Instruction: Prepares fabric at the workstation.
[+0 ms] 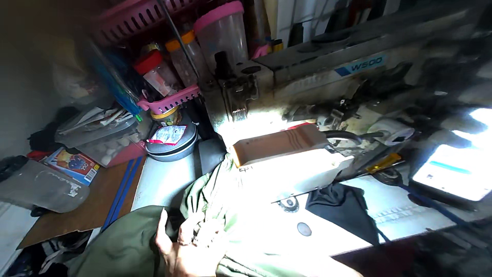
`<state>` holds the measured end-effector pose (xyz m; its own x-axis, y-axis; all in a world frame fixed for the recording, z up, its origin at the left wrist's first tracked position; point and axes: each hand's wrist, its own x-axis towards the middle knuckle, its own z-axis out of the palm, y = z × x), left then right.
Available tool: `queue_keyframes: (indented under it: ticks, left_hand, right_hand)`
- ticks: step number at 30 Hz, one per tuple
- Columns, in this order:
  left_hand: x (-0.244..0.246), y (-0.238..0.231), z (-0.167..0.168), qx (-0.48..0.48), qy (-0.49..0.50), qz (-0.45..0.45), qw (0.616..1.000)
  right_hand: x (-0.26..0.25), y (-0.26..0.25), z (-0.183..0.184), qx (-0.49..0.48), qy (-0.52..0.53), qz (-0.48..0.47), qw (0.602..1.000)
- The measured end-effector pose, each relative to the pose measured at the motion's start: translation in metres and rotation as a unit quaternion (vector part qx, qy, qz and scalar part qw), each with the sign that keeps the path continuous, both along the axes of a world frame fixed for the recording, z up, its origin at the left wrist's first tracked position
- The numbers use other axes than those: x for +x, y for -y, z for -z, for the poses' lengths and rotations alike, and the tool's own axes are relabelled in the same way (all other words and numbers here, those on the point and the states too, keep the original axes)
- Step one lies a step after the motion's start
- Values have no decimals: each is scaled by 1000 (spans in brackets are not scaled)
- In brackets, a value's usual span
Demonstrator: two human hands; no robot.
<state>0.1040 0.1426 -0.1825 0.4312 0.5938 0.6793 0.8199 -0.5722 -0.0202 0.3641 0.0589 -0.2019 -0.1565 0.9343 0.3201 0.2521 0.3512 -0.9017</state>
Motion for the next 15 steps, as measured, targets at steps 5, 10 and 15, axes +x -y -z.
queue_keyframes:
  ticks: [5, 10, 15]
  left_hand:
    - [-4, -26, -1, 29, -19, 2, 999]
    - [-5, -50, -5, 26, -30, 17, 999]
    - [-6, -50, -18, -2, -30, 174, 984]
  right_hand:
    - [-3, -22, 3, -33, 10, 7, 999]
    - [-8, -41, -1, -71, 14, 34, 997]
    - [-4, -48, -4, -16, 17, -7, 1000]
